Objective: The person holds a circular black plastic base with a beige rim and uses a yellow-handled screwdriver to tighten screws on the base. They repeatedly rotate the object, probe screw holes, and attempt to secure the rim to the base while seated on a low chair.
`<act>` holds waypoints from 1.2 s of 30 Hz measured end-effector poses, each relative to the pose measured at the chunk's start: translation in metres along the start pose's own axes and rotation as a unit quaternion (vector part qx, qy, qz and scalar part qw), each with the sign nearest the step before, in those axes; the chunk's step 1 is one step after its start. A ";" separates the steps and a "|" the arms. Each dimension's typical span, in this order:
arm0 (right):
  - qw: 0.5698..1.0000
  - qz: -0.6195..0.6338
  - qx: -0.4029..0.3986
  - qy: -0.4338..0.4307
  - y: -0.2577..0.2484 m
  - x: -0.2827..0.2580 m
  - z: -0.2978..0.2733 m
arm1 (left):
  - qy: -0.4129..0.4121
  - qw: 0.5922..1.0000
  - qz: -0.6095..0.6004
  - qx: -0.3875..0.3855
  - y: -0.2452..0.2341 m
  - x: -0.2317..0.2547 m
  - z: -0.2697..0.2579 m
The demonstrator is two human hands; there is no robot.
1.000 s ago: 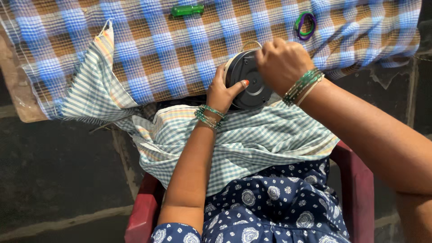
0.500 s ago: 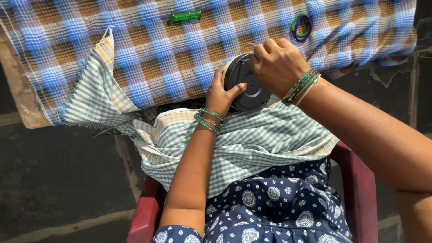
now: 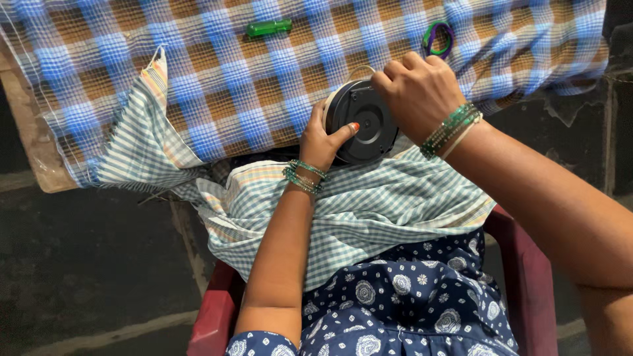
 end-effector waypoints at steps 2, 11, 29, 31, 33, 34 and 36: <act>1.000 -0.011 0.004 -0.009 -0.005 0.001 -0.001 | 0.012 1.000 -0.004 0.000 0.000 0.001 0.000; 0.994 -0.086 0.016 -0.066 -0.012 -0.017 0.002 | 0.016 1.000 0.019 0.005 0.000 -0.001 -0.001; 0.996 -0.057 0.001 -0.061 0.000 -0.028 0.008 | 0.032 0.998 0.046 0.019 0.004 0.001 -0.006; 0.994 -0.070 0.002 -0.082 0.002 -0.031 0.006 | 0.012 0.998 0.051 0.016 0.004 -0.002 -0.005; 0.990 -0.084 -0.058 -0.099 0.010 -0.034 0.005 | 0.011 0.998 0.053 0.017 0.004 -0.005 -0.005; 0.992 -0.065 -0.076 -0.071 0.013 -0.032 0.006 | 0.021 0.998 0.052 0.020 0.004 -0.005 -0.005; 0.993 -0.026 -0.111 -0.015 0.017 -0.026 0.008 | 0.025 0.998 0.051 0.022 0.004 -0.006 -0.005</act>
Point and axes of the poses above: each hand's wrist, its own z-axis towards the middle knuckle, its own y-axis out of the palm, x = y × z, the point moved 5 cm from there along z, towards the middle knuckle, and after that the axes turned 6 degrees about -z, right-handed, at the moved point
